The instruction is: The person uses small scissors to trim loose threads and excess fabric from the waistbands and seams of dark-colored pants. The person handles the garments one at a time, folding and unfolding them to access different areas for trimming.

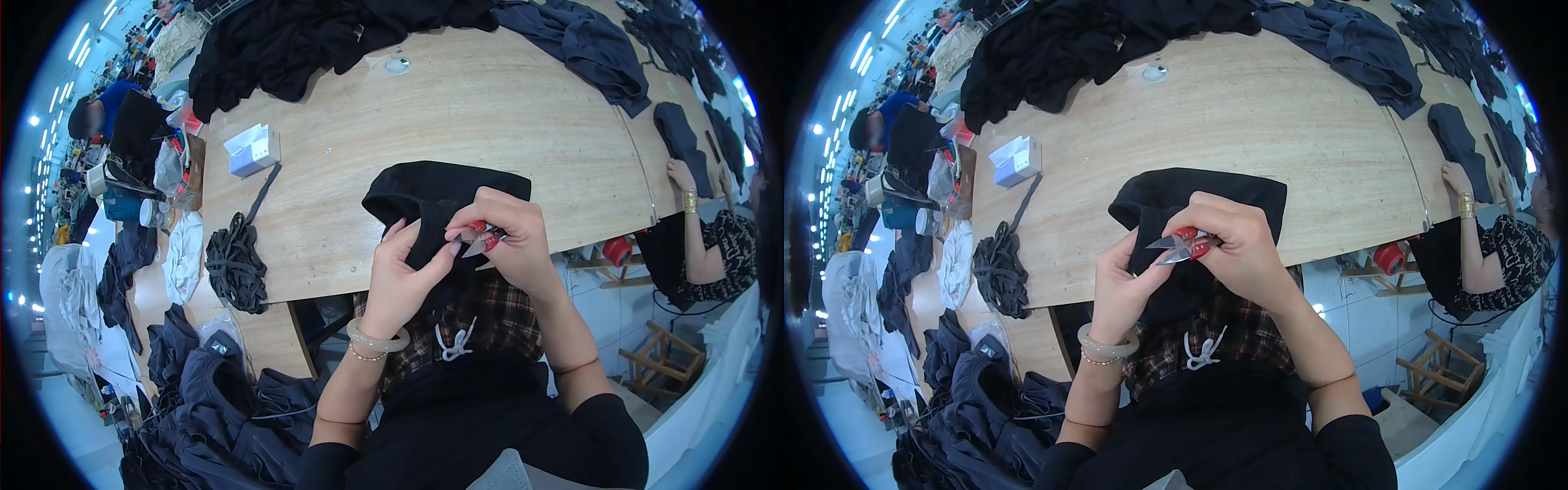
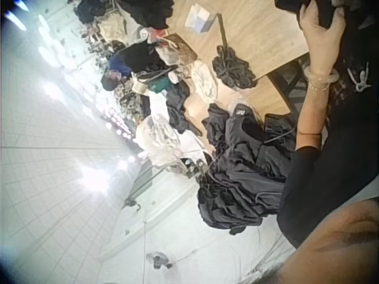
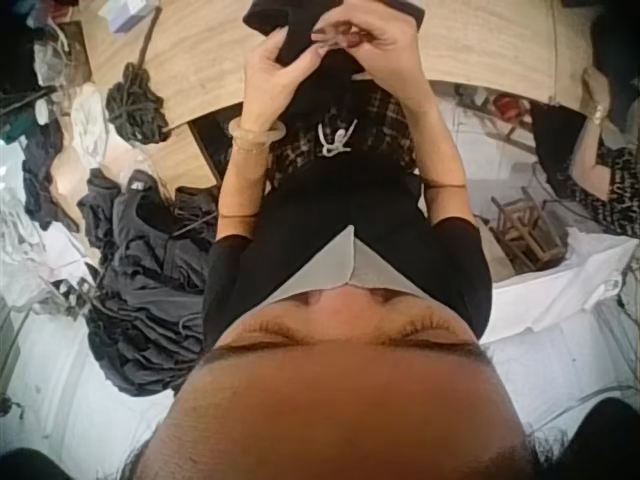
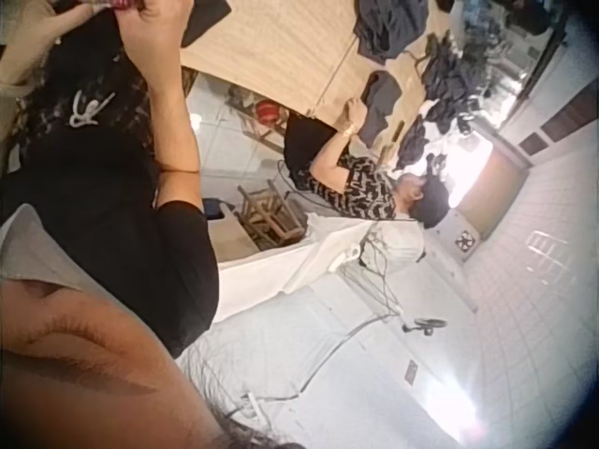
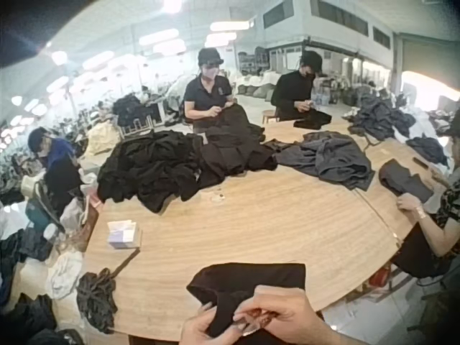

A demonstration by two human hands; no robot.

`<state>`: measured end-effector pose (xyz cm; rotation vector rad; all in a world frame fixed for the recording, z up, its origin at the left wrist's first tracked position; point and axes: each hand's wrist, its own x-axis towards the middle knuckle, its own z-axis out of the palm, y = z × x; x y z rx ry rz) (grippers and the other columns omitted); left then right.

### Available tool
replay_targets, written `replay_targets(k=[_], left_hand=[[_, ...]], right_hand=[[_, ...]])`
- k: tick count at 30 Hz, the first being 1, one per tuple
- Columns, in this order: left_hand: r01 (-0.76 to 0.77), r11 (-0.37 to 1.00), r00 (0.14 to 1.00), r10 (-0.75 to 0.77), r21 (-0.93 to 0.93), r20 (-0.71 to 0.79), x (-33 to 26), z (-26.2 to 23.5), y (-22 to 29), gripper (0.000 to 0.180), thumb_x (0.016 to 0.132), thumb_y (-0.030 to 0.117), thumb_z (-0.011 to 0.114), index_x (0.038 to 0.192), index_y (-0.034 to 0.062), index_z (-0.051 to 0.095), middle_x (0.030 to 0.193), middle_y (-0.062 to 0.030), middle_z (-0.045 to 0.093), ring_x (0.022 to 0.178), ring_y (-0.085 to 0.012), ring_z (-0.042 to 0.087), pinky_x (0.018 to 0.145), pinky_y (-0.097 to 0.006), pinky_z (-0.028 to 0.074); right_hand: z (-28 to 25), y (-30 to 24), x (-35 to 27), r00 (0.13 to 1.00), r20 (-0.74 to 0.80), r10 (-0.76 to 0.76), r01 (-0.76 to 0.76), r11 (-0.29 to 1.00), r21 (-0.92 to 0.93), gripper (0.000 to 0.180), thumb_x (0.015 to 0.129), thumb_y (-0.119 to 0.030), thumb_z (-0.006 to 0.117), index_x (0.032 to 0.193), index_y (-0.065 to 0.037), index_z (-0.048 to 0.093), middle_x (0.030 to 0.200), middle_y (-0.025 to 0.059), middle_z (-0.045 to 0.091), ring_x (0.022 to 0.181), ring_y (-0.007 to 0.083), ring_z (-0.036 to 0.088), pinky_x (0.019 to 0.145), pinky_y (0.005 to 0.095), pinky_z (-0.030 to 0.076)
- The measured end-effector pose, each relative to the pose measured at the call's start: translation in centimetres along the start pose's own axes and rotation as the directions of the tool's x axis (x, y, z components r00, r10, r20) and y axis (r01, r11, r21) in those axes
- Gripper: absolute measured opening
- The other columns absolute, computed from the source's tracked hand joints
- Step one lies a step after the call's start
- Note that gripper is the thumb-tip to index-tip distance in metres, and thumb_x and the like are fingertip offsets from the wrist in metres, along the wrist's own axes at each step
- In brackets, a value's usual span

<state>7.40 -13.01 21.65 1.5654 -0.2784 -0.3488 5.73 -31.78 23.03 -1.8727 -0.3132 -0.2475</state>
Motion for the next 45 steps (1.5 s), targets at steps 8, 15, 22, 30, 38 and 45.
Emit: replay_targets(k=[8,15,22,30,38,45], left_hand=[[0.184,0.955,0.982,-0.169,-0.231,0.086,-1.0,-3.7,0.2,0.026,0.094,0.008,0.070,0.116,-0.0067,0.069,0.100,-0.0036,0.073,0.092,-0.0077,0.064,0.082,-0.025,0.053],[0.209,0.962,0.969,-0.180,-0.176,0.167,-2.2,-5.3,0.0,0.025,0.094,0.008,0.067,0.113,-0.0079,0.070,0.101,-0.0040,0.072,0.090,-0.0075,0.064,0.081,-0.024,0.052],[0.244,0.960,0.954,-0.213,-0.134,0.209,-2.8,-5.7,-0.1,0.022,0.094,0.009,0.067,0.109,-0.0063,0.071,0.101,0.0000,0.067,0.093,-0.0056,0.057,0.083,-0.024,0.048],[0.292,0.949,0.940,-0.262,-0.119,0.218,-2.9,-5.9,-0.2,0.024,0.095,0.011,0.068,0.111,-0.0063,0.070,0.103,-0.0011,0.068,0.093,-0.0050,0.058,0.082,-0.024,0.049],[0.274,0.961,0.950,-0.268,-0.019,0.159,-3.5,-6.3,-1.8,0.034,0.092,0.006,0.071,0.122,-0.0076,0.066,0.109,-0.0059,0.073,0.096,-0.0078,0.064,0.087,-0.025,0.053],[0.254,0.963,0.958,-0.237,-0.087,0.162,-3.3,-5.9,-1.7,0.027,0.092,0.009,0.071,0.115,-0.0066,0.068,0.101,-0.0025,0.072,0.090,-0.0047,0.060,0.080,-0.024,0.053]], right_hand=[[-1.3,0.6,-0.1,0.967,0.078,0.244,-0.250,0.833,0.494,0.024,0.085,-0.014,0.081,0.101,-0.004,0.067,0.099,0.0006,0.061,0.087,0.0065,0.053,0.077,0.0211,0.042],[-2.1,0.3,0.6,0.987,0.110,-0.114,0.138,0.959,-0.247,0.027,0.075,-0.027,0.084,0.094,-0.010,0.073,0.082,-0.0016,0.066,0.085,0.0183,0.053,0.084,0.0333,0.038],[-0.7,-0.4,1.2,0.960,0.209,-0.187,0.241,0.930,-0.276,0.027,0.075,-0.031,0.082,0.092,-0.012,0.074,0.081,-0.0043,0.067,0.086,0.0182,0.051,0.084,0.0335,0.034],[-0.4,0.3,0.8,0.972,0.171,-0.159,0.180,0.977,-0.115,0.027,0.079,-0.026,0.083,0.098,-0.010,0.072,0.087,-0.0035,0.067,0.087,0.0148,0.052,0.082,0.0301,0.038],[2.2,2.3,-1.0,0.990,0.067,0.124,-0.134,0.978,0.162,0.035,0.078,-0.009,0.085,0.108,-0.004,0.069,0.091,-0.0004,0.059,0.083,0.0093,0.053,0.075,0.0250,0.043],[4.3,3.2,-0.2,0.969,-0.004,-0.248,0.246,0.964,-0.097,0.022,0.071,0.001,0.082,0.092,-0.004,0.076,0.068,0.0026,0.051,0.066,0.0159,0.046,0.058,0.0300,0.035]])
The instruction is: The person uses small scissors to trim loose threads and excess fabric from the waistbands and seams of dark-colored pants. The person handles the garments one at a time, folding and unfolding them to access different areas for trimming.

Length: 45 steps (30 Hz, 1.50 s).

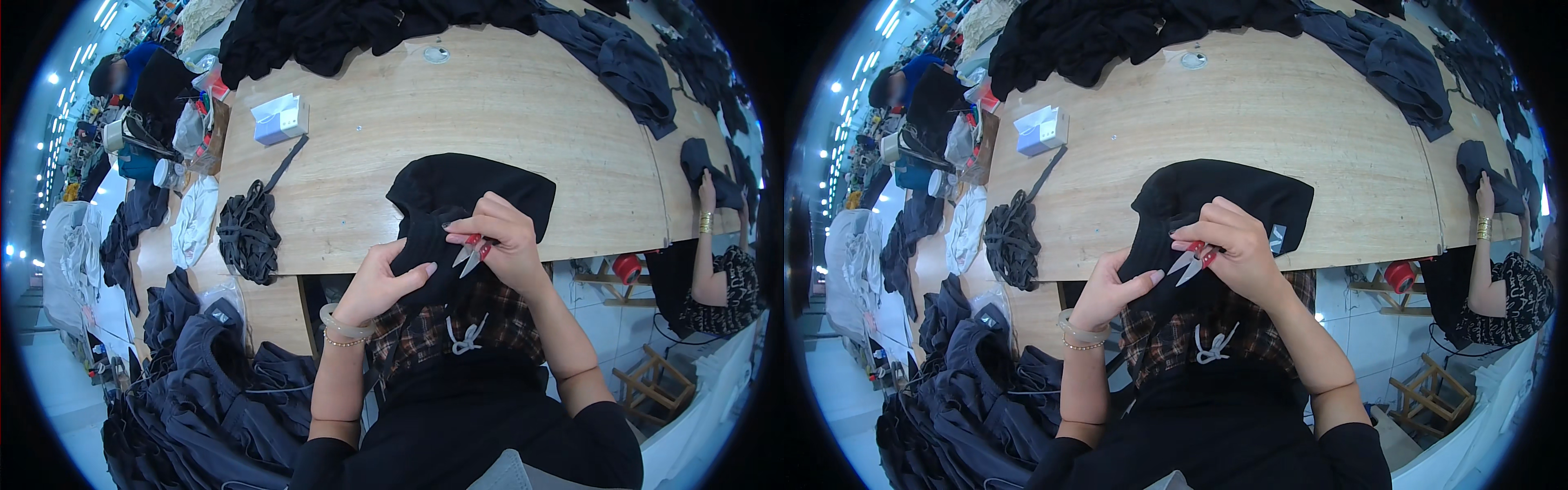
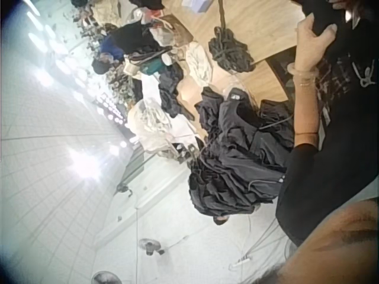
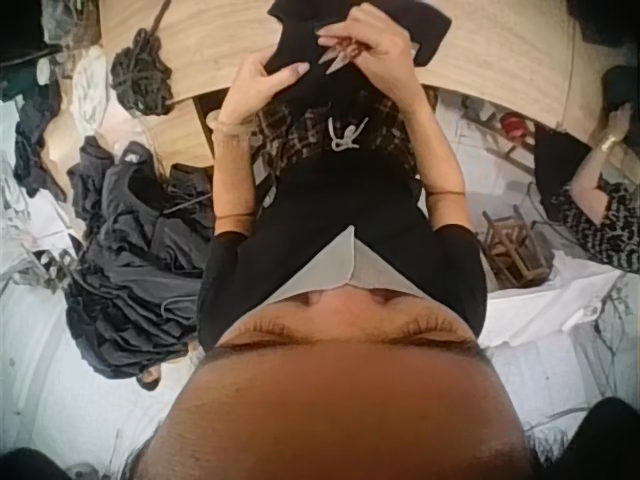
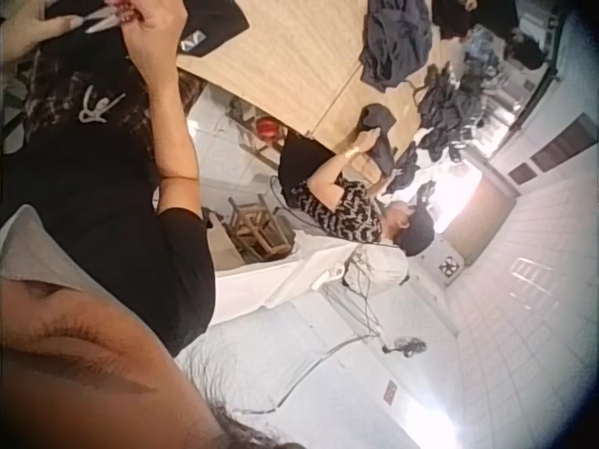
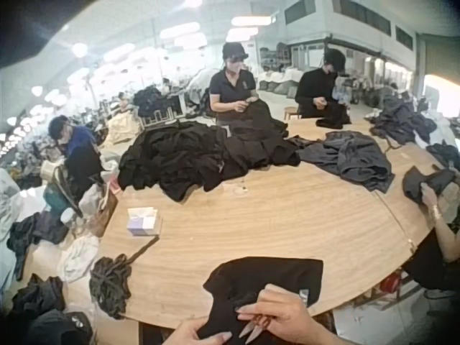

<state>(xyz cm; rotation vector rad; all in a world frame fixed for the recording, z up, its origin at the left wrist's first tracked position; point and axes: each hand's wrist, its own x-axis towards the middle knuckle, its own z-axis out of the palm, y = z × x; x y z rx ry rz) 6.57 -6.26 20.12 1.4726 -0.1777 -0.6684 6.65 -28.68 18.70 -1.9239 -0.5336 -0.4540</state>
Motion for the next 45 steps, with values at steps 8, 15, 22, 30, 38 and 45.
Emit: replay_targets(k=[8,15,22,30,38,45], left_hand=[[0.000,1.000,1.000,0.001,0.014,-0.026,0.3,-0.6,-0.4,0.030,0.092,0.010,0.071,0.116,-0.0071,0.068,0.103,-0.0038,0.073,0.090,-0.0054,0.059,0.083,-0.025,0.052],[-0.009,1.000,0.999,0.011,0.028,-0.046,0.2,-0.9,-0.4,0.027,0.095,0.013,0.069,0.114,-0.0062,0.069,0.103,-0.0010,0.072,0.093,-0.0059,0.059,0.085,-0.026,0.051],[-0.191,0.962,0.978,0.171,0.196,0.117,6.0,-5.2,4.8,0.064,0.106,0.056,0.042,0.104,-0.0007,0.071,0.085,0.0049,0.061,0.077,-0.0047,0.049,0.068,-0.022,0.041],[-0.138,0.915,0.941,0.002,0.379,0.338,8.8,-2.3,18.3,0.092,0.098,0.078,0.027,0.109,-0.0022,0.071,0.090,0.0006,0.065,0.081,-0.0081,0.056,0.073,-0.023,0.046],[-0.305,0.658,0.939,0.085,0.689,0.334,7.4,-8.5,18.9,0.044,0.093,0.039,0.075,0.074,0.0003,0.067,0.066,0.0096,0.045,0.063,-0.0015,0.037,0.054,-0.026,0.030],[-0.187,0.801,0.960,0.028,0.569,0.277,6.1,-11.2,18.3,0.031,0.093,0.029,0.077,0.085,-0.0005,0.071,0.071,0.0101,0.053,0.066,0.0003,0.042,0.058,-0.021,0.035]], right_hand=[[-2.0,-0.4,0.8,0.990,0.042,0.134,-0.137,0.988,0.074,0.015,0.078,0.009,0.069,0.088,-0.001,0.071,0.074,0.0045,0.058,0.071,0.0162,0.054,0.061,0.0290,0.042],[-6.7,3.6,1.2,0.726,-0.444,0.525,-0.491,0.848,0.200,0.022,0.097,-0.018,0.070,0.087,0.001,0.069,0.077,0.0000,0.064,0.071,0.0061,0.055,0.071,0.0222,0.044],[-9.3,2.8,7.9,0.870,0.026,0.492,-0.480,0.834,0.272,0.029,0.101,-0.022,0.062,0.121,-0.003,0.069,0.082,-0.0006,0.069,0.056,0.0016,0.036,0.053,0.0189,0.030],[-9.7,-0.8,17.1,0.707,0.651,0.275,-0.569,0.768,0.294,0.019,0.105,-0.029,0.059,0.105,-0.010,0.059,0.067,-0.0085,0.039,0.053,0.0033,0.033,0.049,0.0219,0.023],[-16.0,-0.5,14.9,0.524,0.757,0.389,-0.699,0.705,0.122,0.020,0.098,-0.024,0.070,0.103,-0.006,0.062,0.066,-0.0095,0.041,0.049,0.0017,0.030,0.044,0.0219,0.022],[-18.5,-0.5,13.7,0.619,0.662,0.423,-0.633,0.767,0.102,0.021,0.094,-0.020,0.074,0.103,-0.004,0.064,0.066,-0.0094,0.045,0.052,0.0012,0.036,0.046,0.0206,0.025]])
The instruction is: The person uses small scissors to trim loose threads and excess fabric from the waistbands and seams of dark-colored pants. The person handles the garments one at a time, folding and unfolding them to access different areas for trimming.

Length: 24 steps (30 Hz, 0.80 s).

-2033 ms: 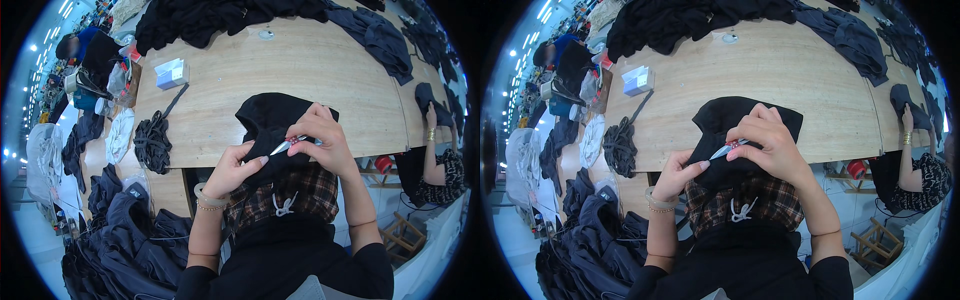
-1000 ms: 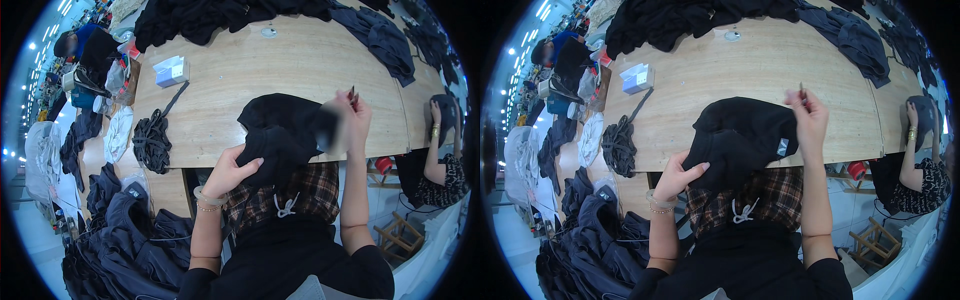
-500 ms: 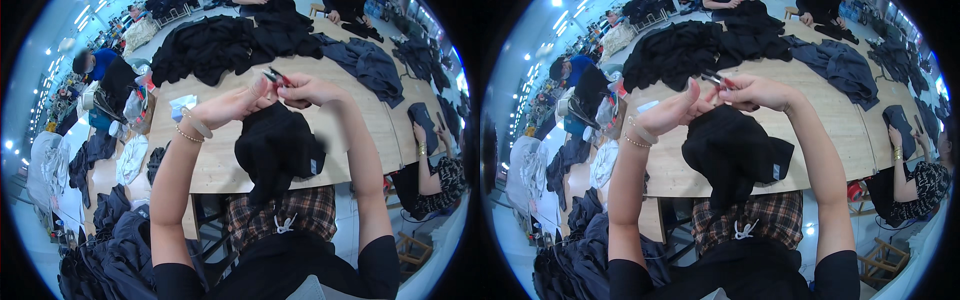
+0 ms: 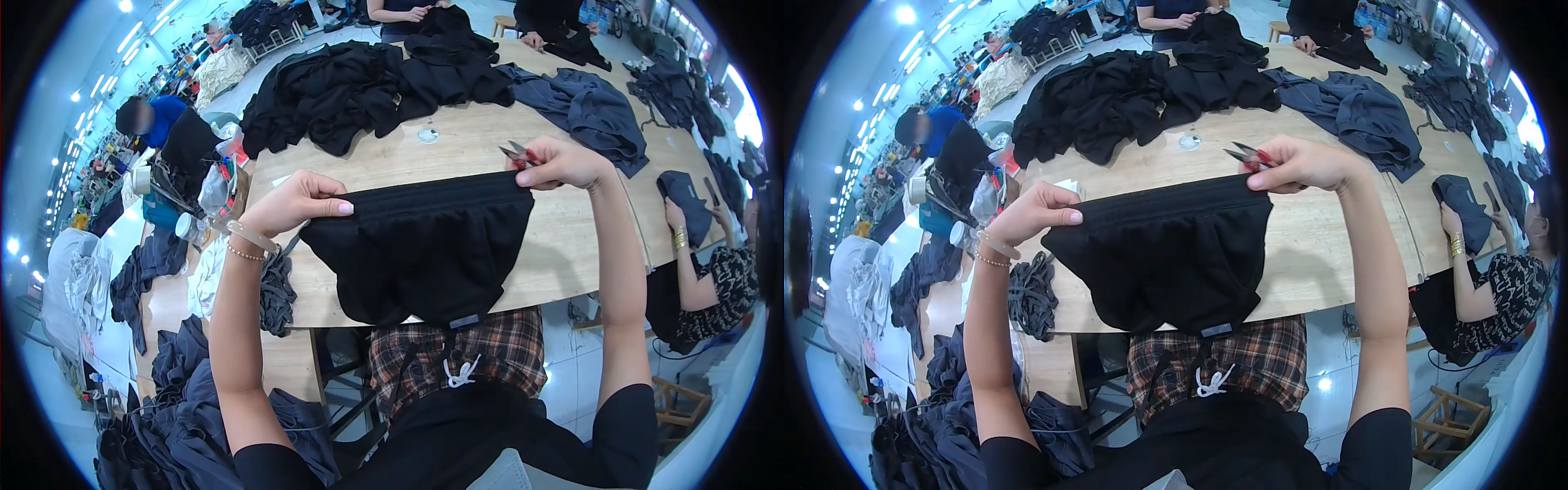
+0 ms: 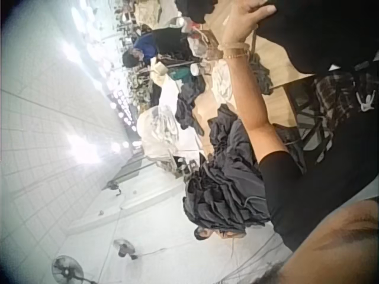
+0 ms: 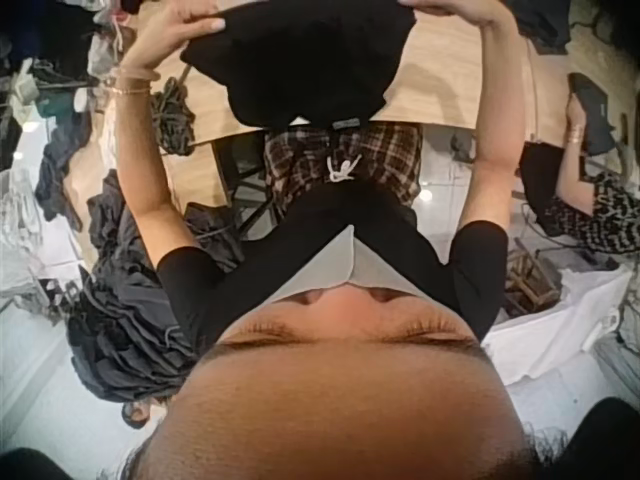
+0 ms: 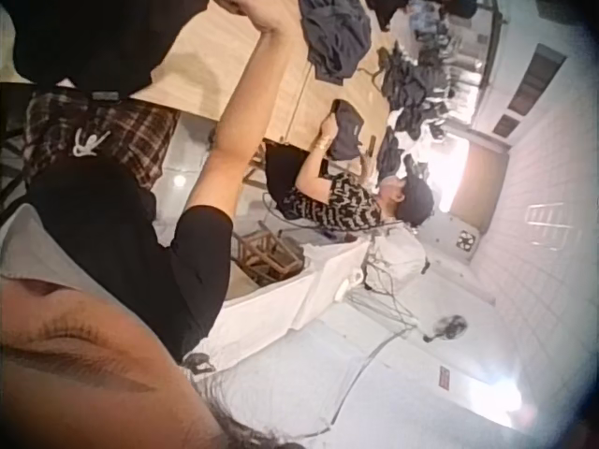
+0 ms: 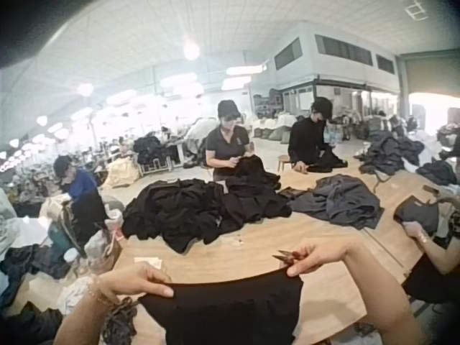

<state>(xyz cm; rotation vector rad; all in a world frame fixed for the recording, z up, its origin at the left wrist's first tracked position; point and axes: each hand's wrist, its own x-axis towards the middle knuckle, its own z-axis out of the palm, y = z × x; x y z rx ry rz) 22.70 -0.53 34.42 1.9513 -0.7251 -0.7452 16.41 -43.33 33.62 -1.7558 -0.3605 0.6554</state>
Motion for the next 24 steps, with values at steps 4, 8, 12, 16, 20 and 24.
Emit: replay_targets(k=[4,8,12,16,20,24], left_hand=[[0.009,0.964,1.000,-0.003,0.266,-0.022,1.0,0.9,0.9,0.025,0.094,0.024,0.074,0.098,-0.0002,0.072,0.084,0.0050,0.064,0.076,-0.0034,0.053,0.068,-0.022,0.043],[-0.358,0.882,0.907,0.407,0.308,-0.111,3.5,6.1,3.2,0.030,0.093,0.023,0.072,0.117,0.0037,0.071,0.110,-0.0064,0.069,0.103,-0.0145,0.064,0.095,-0.033,0.049],[-0.234,0.940,0.964,0.257,0.246,-0.064,4.1,7.2,5.3,0.022,0.091,0.019,0.073,0.101,-0.0002,0.071,0.097,-0.0059,0.071,0.096,-0.0165,0.064,0.092,-0.031,0.048],[-0.344,0.897,0.917,0.384,0.278,-0.104,1.3,4.2,4.0,0.018,0.092,0.016,0.072,0.093,-0.0020,0.068,0.089,-0.0036,0.069,0.088,-0.0131,0.063,0.086,-0.030,0.048],[-0.183,0.973,0.965,0.205,0.139,-0.162,-1.1,-0.1,-0.7,0.020,0.094,0.017,0.070,0.096,-0.0026,0.067,0.092,-0.0041,0.068,0.095,-0.0146,0.062,0.090,-0.032,0.048],[-0.108,0.963,0.985,0.137,0.246,-0.102,-1.3,0.9,-3.0,0.020,0.095,0.018,0.069,0.100,-0.0012,0.067,0.097,-0.0068,0.070,0.100,-0.0169,0.063,0.093,-0.034,0.047]], right_hand=[[2.5,-1.5,1.9,0.993,0.013,-0.119,0.119,0.993,0.013,0.021,0.094,-0.022,0.076,0.098,-0.006,0.064,0.067,-0.0096,0.044,0.053,0.0010,0.036,0.047,0.0199,0.025],[6.0,-3.6,3.6,0.988,0.011,-0.155,0.156,0.987,-0.028,0.022,0.094,-0.025,0.076,0.092,-0.007,0.063,0.067,-0.0101,0.044,0.054,0.0006,0.036,0.047,0.0203,0.024],[6.0,-3.7,3.9,0.990,0.062,-0.129,0.130,0.991,-0.020,0.022,0.095,-0.026,0.074,0.094,-0.006,0.064,0.067,-0.0102,0.044,0.053,0.0005,0.035,0.047,0.0202,0.024],[2.7,-2.3,1.2,0.995,0.093,-0.037,0.036,0.999,0.018,0.021,0.096,-0.022,0.073,0.101,-0.004,0.064,0.066,-0.0093,0.045,0.050,0.0008,0.034,0.044,0.0203,0.023],[0.0,-0.5,-2.6,0.999,-0.023,-0.035,0.037,0.992,0.118,0.022,0.094,-0.018,0.075,0.101,-0.002,0.063,0.067,-0.0076,0.046,0.050,0.0014,0.035,0.044,0.0201,0.024],[1.3,-0.9,-1.8,1.000,0.029,-0.011,0.012,0.999,-0.031,0.026,0.092,-0.019,0.077,0.105,0.000,0.066,0.069,-0.0074,0.049,0.054,0.0014,0.039,0.047,0.0207,0.028]])
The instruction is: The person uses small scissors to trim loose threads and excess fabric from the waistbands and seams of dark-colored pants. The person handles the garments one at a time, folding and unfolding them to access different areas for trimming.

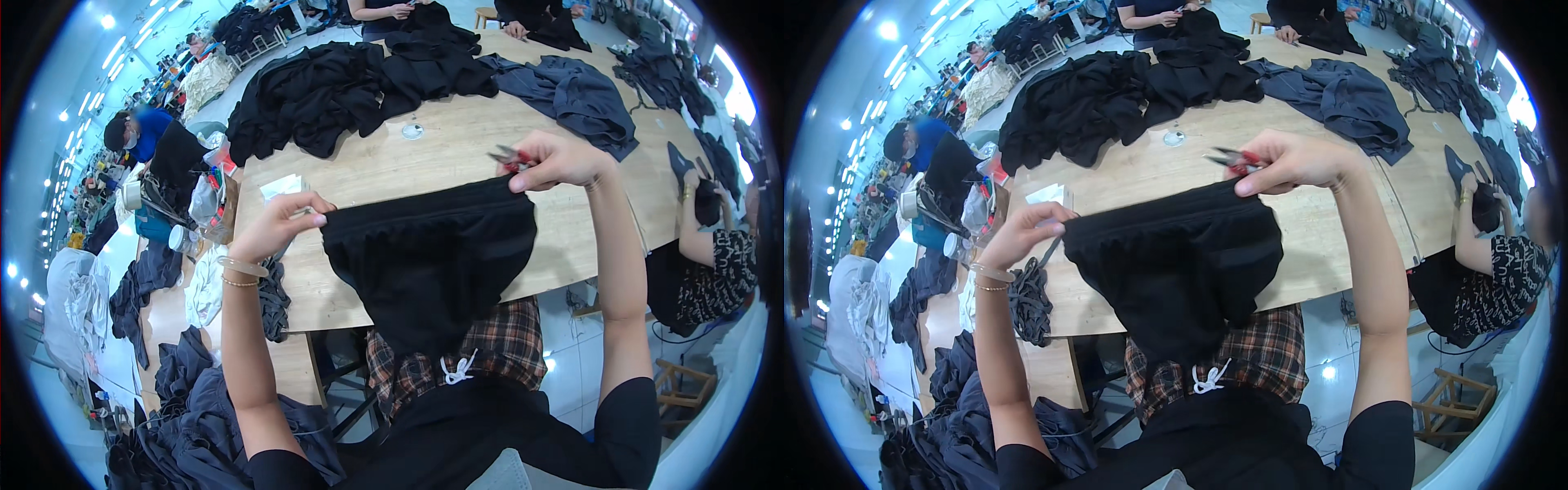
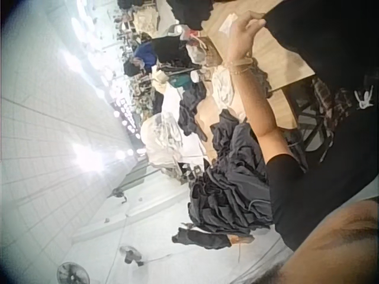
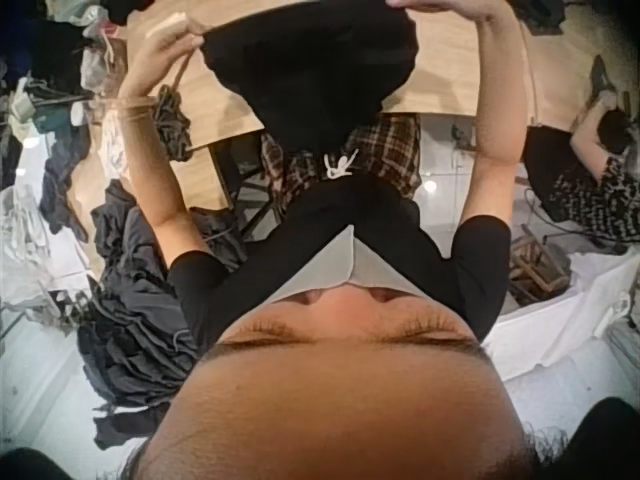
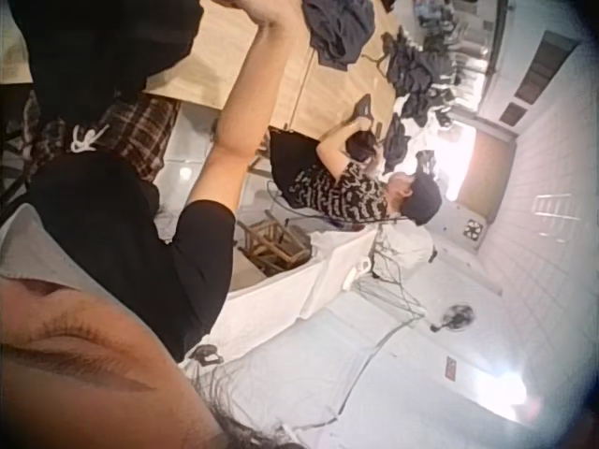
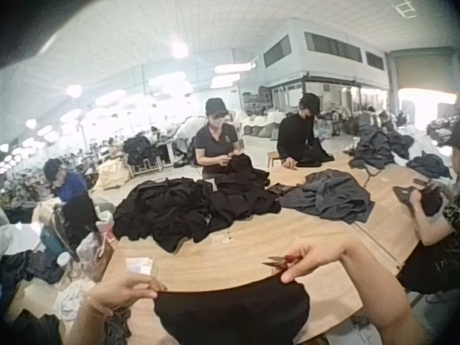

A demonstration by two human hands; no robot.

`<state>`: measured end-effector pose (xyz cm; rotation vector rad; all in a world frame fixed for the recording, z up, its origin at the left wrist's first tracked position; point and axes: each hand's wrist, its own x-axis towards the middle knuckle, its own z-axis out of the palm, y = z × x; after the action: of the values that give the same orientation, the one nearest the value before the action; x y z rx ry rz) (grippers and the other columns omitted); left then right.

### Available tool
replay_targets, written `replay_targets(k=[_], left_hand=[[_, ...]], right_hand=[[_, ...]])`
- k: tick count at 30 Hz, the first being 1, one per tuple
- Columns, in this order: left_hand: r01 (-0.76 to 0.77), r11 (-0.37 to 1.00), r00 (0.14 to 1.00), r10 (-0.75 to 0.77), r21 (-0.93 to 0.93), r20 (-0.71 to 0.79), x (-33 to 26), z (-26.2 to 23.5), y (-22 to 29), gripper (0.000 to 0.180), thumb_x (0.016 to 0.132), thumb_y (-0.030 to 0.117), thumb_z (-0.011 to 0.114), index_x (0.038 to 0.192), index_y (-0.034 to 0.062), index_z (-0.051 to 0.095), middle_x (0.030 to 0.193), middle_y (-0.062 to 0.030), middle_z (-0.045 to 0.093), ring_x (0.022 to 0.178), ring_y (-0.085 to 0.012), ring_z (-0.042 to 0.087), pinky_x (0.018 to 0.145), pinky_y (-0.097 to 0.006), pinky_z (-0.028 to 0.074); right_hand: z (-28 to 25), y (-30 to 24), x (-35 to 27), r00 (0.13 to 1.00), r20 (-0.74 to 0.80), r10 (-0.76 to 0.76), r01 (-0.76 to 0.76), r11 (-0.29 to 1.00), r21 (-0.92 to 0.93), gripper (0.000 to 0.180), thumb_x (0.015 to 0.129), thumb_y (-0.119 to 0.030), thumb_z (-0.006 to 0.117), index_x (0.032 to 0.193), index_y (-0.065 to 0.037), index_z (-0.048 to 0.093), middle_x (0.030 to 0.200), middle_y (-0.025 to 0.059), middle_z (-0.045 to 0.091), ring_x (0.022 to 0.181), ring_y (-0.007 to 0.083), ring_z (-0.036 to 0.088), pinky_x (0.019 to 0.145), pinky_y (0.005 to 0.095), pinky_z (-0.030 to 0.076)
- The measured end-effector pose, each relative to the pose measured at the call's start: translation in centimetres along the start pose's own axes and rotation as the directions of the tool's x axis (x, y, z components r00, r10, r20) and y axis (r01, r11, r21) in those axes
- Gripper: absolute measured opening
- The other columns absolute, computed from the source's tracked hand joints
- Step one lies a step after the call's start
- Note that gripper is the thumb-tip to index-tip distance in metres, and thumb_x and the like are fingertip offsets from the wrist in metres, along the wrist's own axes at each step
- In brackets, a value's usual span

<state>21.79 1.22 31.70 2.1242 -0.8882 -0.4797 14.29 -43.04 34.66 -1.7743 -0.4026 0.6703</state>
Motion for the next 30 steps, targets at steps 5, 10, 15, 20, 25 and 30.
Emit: replay_targets(k=[5,10,15,20,25,30], left_hand=[[0.008,0.986,0.994,-0.025,0.169,0.103,2.1,4.6,1.0,0.038,0.085,0.030,0.082,0.106,0.0018,0.070,0.102,-0.0084,0.073,0.096,-0.0215,0.067,0.091,-0.032,0.049],[-0.075,0.949,0.995,0.090,-0.307,0.037,4.9,11.7,6.1,0.048,0.083,0.026,0.085,0.117,-0.0054,0.069,0.105,-0.0079,0.074,0.099,-0.0126,0.066,0.089,-0.028,0.051],[0.128,0.678,0.992,-0.091,-0.724,0.090,4.7,13.3,6.2,0.033,0.087,0.011,0.080,0.113,-0.0046,0.070,0.100,-0.0045,0.074,0.089,-0.0086,0.067,0.083,-0.023,0.052],[0.024,0.497,0.976,-0.202,-0.867,-0.088,3.0,17.0,4.6,0.027,0.091,0.008,0.076,0.114,-0.0048,0.070,0.105,-0.0066,0.074,0.094,-0.0090,0.068,0.084,-0.025,0.055],[-0.063,0.337,0.911,-0.364,-0.940,-0.192,2.1,19.7,4.2,0.025,0.094,0.004,0.072,0.117,-0.0046,0.068,0.109,-0.0089,0.074,0.095,-0.0100,0.068,0.086,-0.026,0.055],[-0.132,0.330,0.871,-0.412,-0.935,-0.268,2.7,21.4,4.6,0.023,0.094,0.002,0.070,0.116,-0.0047,0.068,0.110,-0.0093,0.073,0.095,-0.0097,0.068,0.086,-0.025,0.055]], right_hand=[[2.3,-0.6,2.7,0.997,0.057,-0.055,0.060,0.995,-0.078,0.025,0.093,-0.023,0.076,0.102,-0.001,0.068,0.074,-0.0074,0.054,0.060,0.0017,0.042,0.051,0.0204,0.030],[2.6,0.5,5.4,0.991,0.078,-0.113,0.120,0.988,-0.093,0.024,0.094,-0.028,0.075,0.098,-0.005,0.070,0.075,-0.0090,0.055,0.064,0.0010,0.044,0.054,0.0198,0.032],[3.0,3.5,8.0,0.986,-0.072,-0.148,0.143,0.987,-0.068,0.023,0.094,-0.031,0.075,0.097,-0.008,0.071,0.076,-0.0100,0.056,0.067,0.0013,0.046,0.061,0.0201,0.037],[8.3,7.8,8.9,0.761,-0.539,-0.361,0.227,0.927,-0.300,0.030,0.095,-0.027,0.072,0.106,0.001,0.068,0.094,0.0050,0.066,0.083,0.0096,0.056,0.076,0.0256,0.046],[13.3,10.2,5.2,0.590,-0.786,-0.186,0.346,0.938,0.038,0.022,0.094,-0.016,0.073,0.108,0.000,0.065,0.096,0.0034,0.066,0.090,0.0089,0.059,0.081,0.0255,0.048],[15.8,9.9,2.3,0.548,-0.784,-0.292,0.252,0.951,-0.179,0.029,0.080,-0.010,0.085,0.100,0.001,0.067,0.089,0.0039,0.067,0.083,0.0129,0.060,0.075,0.0266,0.048]])
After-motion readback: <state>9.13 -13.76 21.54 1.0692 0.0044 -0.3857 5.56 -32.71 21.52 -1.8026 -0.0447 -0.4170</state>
